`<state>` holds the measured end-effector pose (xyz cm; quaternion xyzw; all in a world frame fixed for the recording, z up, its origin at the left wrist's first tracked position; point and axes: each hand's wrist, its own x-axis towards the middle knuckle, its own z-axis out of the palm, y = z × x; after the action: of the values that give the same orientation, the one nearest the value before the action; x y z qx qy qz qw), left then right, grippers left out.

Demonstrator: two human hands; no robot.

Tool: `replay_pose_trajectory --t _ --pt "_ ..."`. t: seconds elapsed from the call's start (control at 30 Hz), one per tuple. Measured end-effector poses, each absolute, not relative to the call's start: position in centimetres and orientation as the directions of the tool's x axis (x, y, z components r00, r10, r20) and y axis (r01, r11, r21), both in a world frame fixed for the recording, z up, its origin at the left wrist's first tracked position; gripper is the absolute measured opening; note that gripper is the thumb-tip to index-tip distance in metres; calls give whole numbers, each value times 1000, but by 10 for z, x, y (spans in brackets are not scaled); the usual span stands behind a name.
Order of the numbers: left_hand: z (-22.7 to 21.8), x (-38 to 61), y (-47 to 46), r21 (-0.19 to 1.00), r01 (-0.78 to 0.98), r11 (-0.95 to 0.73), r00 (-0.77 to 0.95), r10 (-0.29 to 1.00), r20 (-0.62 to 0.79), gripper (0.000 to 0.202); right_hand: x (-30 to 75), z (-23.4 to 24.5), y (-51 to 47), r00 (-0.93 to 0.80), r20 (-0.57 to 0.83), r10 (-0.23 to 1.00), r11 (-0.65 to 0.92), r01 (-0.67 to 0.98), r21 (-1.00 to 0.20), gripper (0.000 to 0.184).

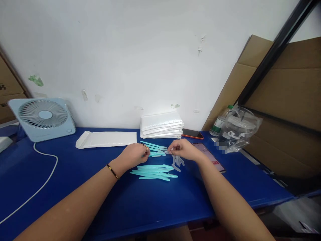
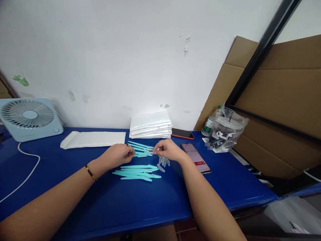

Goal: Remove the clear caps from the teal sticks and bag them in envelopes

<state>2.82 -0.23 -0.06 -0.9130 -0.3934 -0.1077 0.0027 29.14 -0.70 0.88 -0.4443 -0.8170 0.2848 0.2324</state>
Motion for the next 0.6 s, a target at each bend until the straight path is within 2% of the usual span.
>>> replay_pose_trajectory --t 0.2,0.4,0.53,0.6 --pt "2 29 -5 104 694 -713 680 696 229 16 281 5 -10 -510 145 848 459 568 -683 17" --pt "-1 32 -2 76 690 -720 682 682 265 21 268 -1 -9 -468 204 860 466 558 -687 18" --pt "0 30 -3 191 696 -692 637 718 279 23 279 13 -14 -416 236 878 473 684 -555 15" --pt "3 29 -6 261 668 -697 671 716 193 26 288 23 -20 -465 101 880 444 727 -523 15"
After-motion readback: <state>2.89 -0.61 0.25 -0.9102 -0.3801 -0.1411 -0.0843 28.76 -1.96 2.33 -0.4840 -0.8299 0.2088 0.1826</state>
